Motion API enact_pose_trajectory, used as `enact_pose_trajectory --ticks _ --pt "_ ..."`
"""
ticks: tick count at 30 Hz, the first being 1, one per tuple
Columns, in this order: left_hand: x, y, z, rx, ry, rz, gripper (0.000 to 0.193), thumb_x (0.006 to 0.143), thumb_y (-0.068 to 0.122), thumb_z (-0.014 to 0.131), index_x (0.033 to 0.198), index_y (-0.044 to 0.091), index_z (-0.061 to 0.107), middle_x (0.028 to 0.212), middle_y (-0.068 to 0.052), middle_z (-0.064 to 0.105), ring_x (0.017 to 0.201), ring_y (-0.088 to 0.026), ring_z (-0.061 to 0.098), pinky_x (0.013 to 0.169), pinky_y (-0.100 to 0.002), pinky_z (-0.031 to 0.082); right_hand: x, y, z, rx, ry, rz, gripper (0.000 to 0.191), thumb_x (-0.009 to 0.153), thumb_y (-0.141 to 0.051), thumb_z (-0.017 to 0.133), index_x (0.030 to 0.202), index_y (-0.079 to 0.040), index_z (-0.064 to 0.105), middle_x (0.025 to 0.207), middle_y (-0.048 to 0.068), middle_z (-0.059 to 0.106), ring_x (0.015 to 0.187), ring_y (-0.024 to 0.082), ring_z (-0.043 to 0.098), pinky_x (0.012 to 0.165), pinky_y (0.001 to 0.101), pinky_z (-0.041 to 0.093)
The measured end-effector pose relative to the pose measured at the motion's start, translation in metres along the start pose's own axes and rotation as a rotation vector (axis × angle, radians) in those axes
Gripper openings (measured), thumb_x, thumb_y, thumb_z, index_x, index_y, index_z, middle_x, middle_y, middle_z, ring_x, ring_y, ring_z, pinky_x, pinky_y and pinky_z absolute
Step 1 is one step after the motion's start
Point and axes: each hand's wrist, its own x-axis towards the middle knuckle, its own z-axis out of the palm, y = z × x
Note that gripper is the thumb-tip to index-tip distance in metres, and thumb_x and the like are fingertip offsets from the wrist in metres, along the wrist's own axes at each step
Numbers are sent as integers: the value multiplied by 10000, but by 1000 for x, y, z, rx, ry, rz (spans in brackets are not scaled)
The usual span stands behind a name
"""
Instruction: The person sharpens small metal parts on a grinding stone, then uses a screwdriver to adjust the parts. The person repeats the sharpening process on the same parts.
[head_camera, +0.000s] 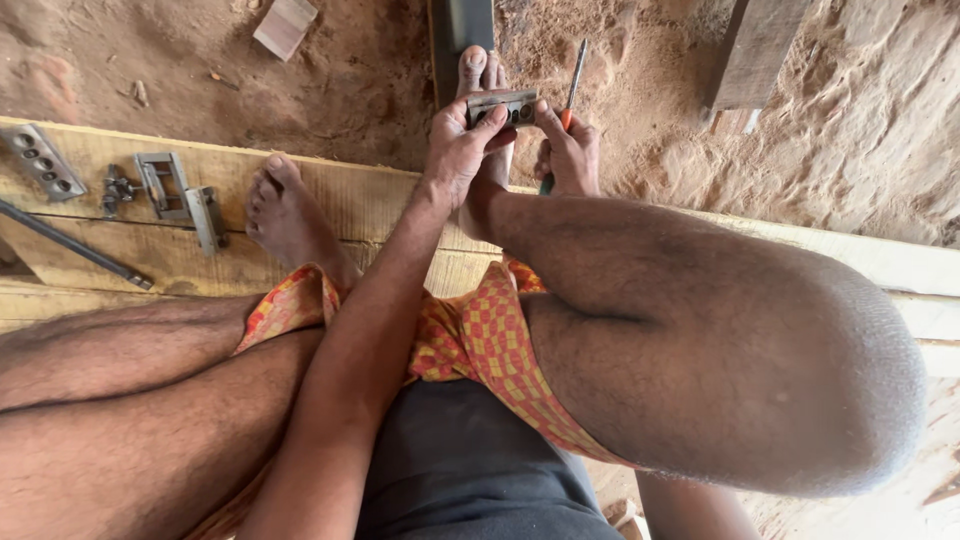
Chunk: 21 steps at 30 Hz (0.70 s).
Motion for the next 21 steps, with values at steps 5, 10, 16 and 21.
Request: enact_pose_trajectory --ticks 5,10,16,21 --pt "-3 7 3 78 1 2 280 956 147 740 1169 -20 669 1102 -144 747 971 -194 756 850 -340 694 -1 -5 4 -52 51 7 246 941 -257 809 976 -37 705 527 -27 578 389 65 494 348 234 405" --pt "-8 16 4 141 -32 -22 270 988 178 711 1199 13 679 1129 -124 734 1029 -186 742 872 -323 702 -6 -15 6 12 -6 78 267 923 -261 805 993 -25 703 548 -23 566 412 66 495 369 232 430" --pt "-9 19 11 287 31 -35 253 963 182 709 1170 38 687 1069 -126 756 969 -187 765 766 -292 723 -9 -24 5 -2 20 82 263 924 -232 802 989 -4 689 594 -10 575 428 67 494 379 224 434" --pt "-4 11 12 318 103 -13 201 939 117 745 1110 16 716 1044 -149 773 905 -205 786 719 -276 715 -5 -22 6 -79 57 62 258 929 -211 799 986 11 679 612 4 603 423 67 498 375 220 445"
